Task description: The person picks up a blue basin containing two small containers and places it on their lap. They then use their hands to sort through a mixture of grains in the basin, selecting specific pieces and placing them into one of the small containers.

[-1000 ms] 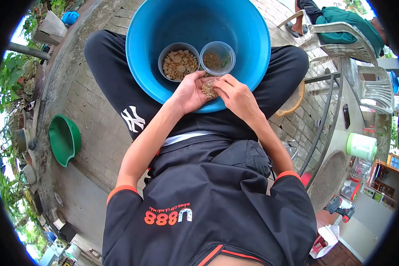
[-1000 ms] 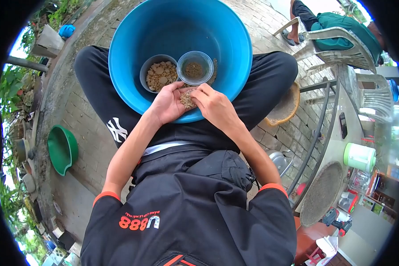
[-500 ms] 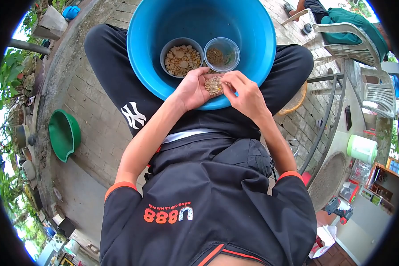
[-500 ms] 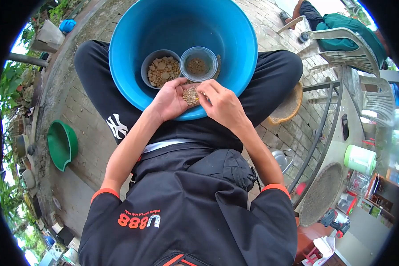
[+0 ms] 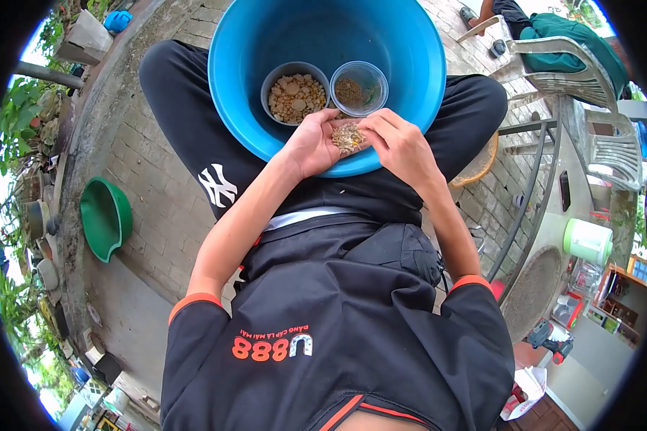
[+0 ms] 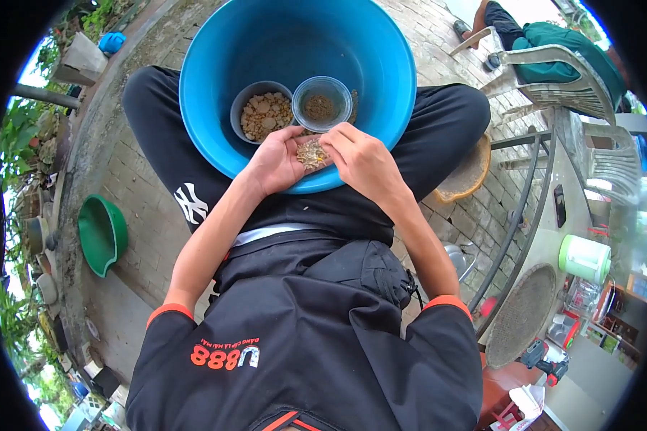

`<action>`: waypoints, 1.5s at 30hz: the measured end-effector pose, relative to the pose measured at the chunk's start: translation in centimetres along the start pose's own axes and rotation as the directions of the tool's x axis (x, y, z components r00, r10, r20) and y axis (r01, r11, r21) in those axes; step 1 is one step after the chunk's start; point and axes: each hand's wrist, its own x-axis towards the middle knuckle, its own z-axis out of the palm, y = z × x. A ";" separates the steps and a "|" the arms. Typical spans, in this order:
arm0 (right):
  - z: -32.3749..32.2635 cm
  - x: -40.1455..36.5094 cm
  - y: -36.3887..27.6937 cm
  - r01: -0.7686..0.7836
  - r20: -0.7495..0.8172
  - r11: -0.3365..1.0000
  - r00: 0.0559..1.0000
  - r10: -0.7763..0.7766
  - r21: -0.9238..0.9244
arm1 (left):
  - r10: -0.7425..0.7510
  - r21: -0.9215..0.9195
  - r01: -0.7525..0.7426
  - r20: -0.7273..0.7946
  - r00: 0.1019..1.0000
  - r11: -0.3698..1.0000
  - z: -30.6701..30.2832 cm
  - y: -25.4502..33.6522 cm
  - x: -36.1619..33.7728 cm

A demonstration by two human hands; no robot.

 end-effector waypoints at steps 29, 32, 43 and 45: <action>0.8 -3.2 -2.6 0.278 0.518 0.960 0.826 -0.224 -0.028 | -0.007 0.094 0.009 -0.022 1.000 0.996 0.9 0.2 -0.7; 1.1 -3.4 -2.7 0.318 0.533 0.948 0.806 -0.257 -0.024 | -0.012 0.100 0.014 -0.016 1.000 0.995 0.8 0.2 -0.5; -2.0 2.1 -2.2 0.060 -0.267 0.992 0.960 -0.088 -0.113 | 0.034 0.119 -0.029 -0.037 0.999 0.992 1.0 0.2 -0.6; -1.8 2.2 -1.1 0.041 -0.285 0.975 0.953 -0.104 -0.220 | 0.007 0.086 -0.007 -0.004 1.000 0.996 0.6 0.2 -0.4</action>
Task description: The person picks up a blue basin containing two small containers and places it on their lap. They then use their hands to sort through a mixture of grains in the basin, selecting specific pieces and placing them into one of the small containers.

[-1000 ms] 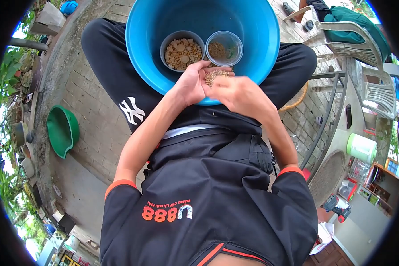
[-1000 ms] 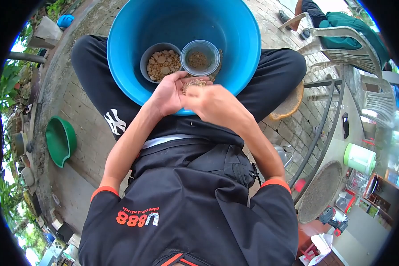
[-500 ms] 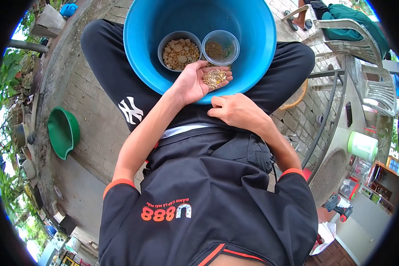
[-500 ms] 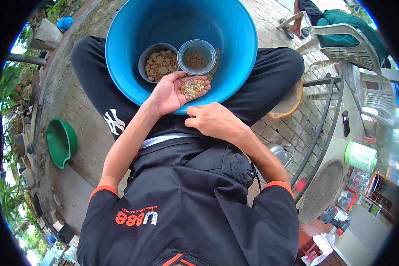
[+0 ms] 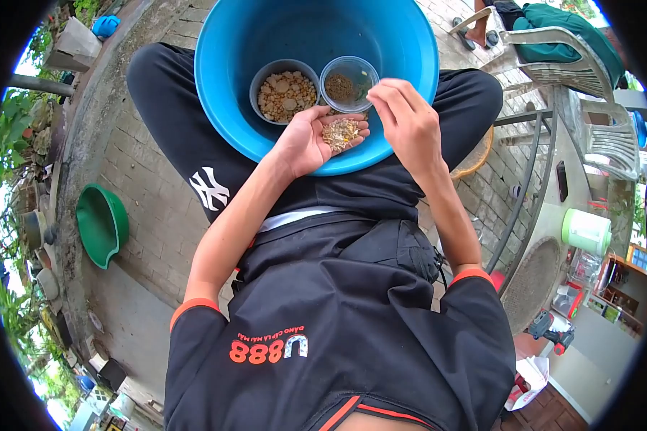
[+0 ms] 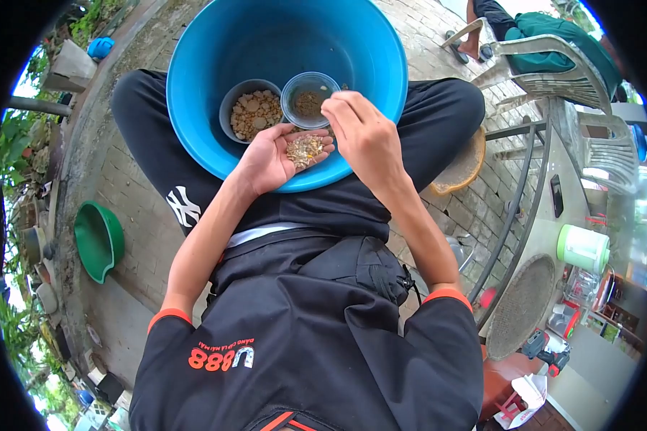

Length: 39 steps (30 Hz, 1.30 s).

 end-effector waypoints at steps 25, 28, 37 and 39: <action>2.2 -4.7 0.0 -0.178 0.294 0.973 0.947 0.128 0.149 | 0.026 -0.020 -0.026 0.001 1.000 0.999 -1.1 -0.6 0.4; 2.1 -4.6 -0.1 -0.184 0.286 0.966 0.950 0.127 0.181 | 0.025 -0.019 -0.025 -0.002 1.000 1.000 -0.6 -0.5 0.1; 2.4 -4.9 0.0 -0.219 0.255 0.946 0.954 0.156 0.239 | 0.024 0.005 -0.024 0.005 1.000 1.000 -0.9 -0.5 0.2; 2.4 -4.9 0.1 -0.219 0.254 0.946 0.955 0.157 0.240 | 0.025 -0.010 -0.025 0.014 1.000 1.000 -0.8 -0.5 0.2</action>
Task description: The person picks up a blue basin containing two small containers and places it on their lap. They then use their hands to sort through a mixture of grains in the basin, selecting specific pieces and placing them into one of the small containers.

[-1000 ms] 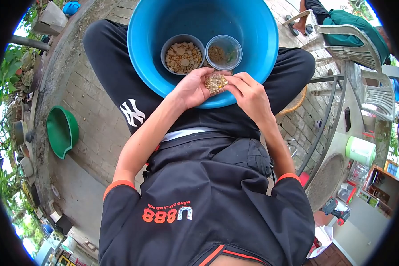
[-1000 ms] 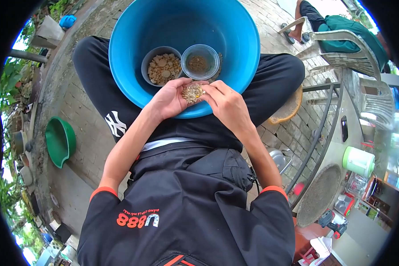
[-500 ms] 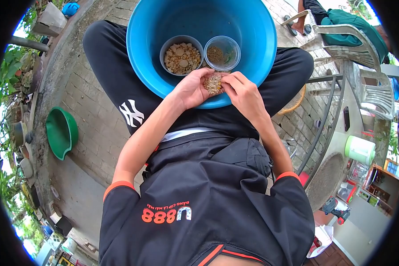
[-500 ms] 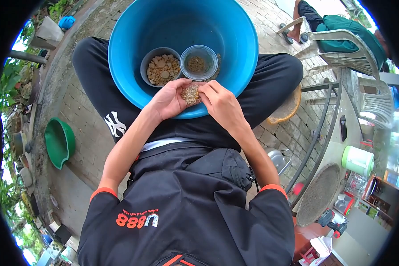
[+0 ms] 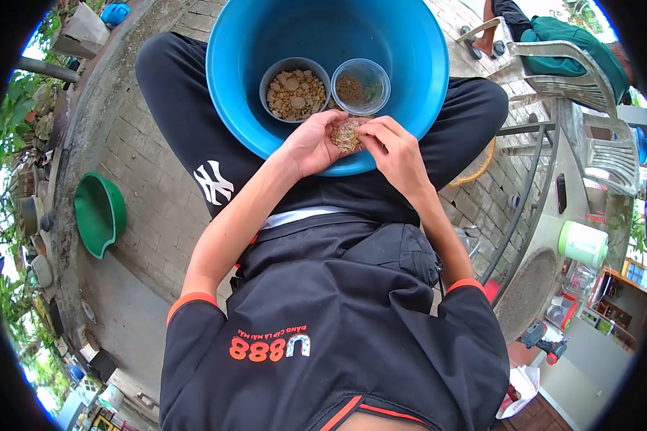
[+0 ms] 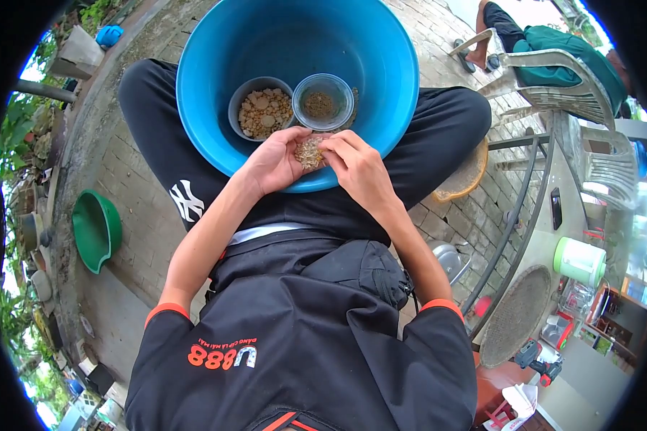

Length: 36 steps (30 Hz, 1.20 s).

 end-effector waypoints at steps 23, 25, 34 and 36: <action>-1.4 6.9 -2.6 0.277 -0.009 0.955 0.960 -0.279 -0.108 | 0.013 -0.012 -0.014 -0.083 0.997 1.000 1.1 0.3 -0.5; -2.5 4.5 -1.8 0.234 0.122 0.967 0.967 -0.221 -0.102 | 0.001 -0.017 -0.002 -0.070 0.998 1.000 0.7 0.4 -0.2; -1.8 1.0 -0.8 0.091 0.190 0.993 0.979 -0.075 -0.073 | -0.025 -0.017 0.025 -0.005 1.000 1.000 -0.4 0.2 0.4; -1.6 0.9 -0.6 0.077 0.186 0.994 0.981 -0.061 -0.081 | -0.025 -0.023 0.025 -0.002 1.000 0.999 -0.6 0.1 0.5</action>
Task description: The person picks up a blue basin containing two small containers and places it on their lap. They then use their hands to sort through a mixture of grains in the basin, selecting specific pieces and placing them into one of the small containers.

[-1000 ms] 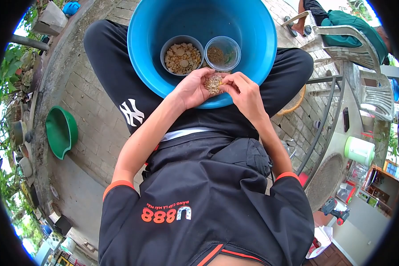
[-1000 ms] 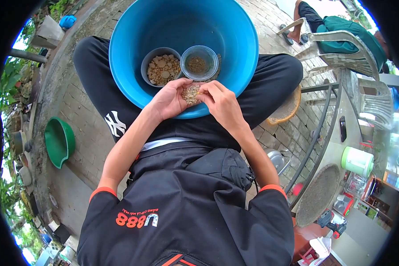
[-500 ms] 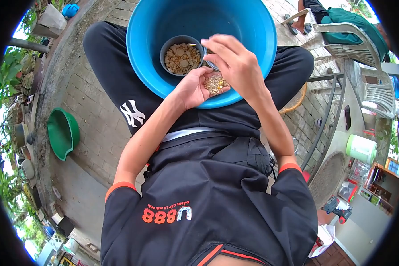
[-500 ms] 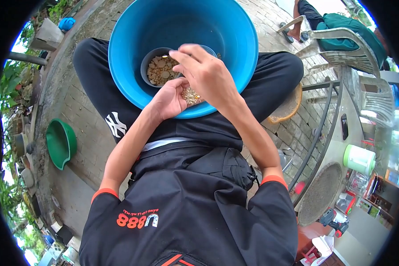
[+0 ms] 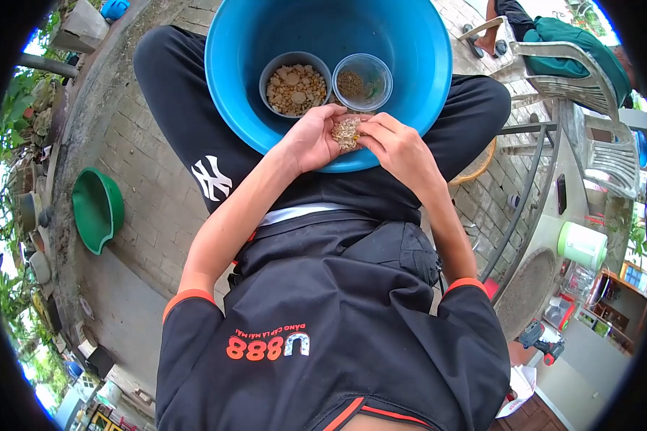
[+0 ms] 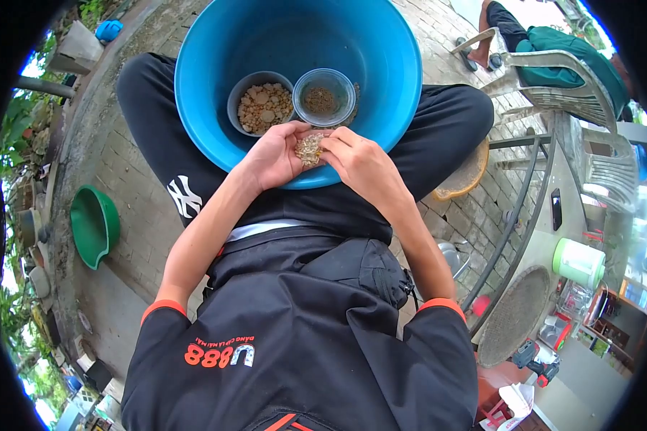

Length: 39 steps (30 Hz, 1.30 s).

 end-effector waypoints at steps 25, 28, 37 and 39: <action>0.7 0.2 0.0 -0.065 -0.018 0.996 0.998 0.066 0.058 | -0.001 0.009 0.001 -0.004 1.000 1.000 0.0 0.0 -0.1; 0.6 0.1 0.0 -0.062 -0.027 0.996 0.998 0.064 0.068 | -0.004 0.008 0.004 0.000 1.000 1.000 0.2 0.0 -0.1; -0.1 -0.2 -0.1 -0.047 -0.103 0.999 0.994 0.045 -0.019 | -0.001 -0.001 0.001 -0.034 0.999 1.000 0.8 0.0 -0.4; -0.2 -0.2 0.2 -0.011 -0.101 1.000 0.995 0.009 -0.027 | 0.001 0.014 0.000 -0.026 1.000 1.000 0.7 0.0 -0.3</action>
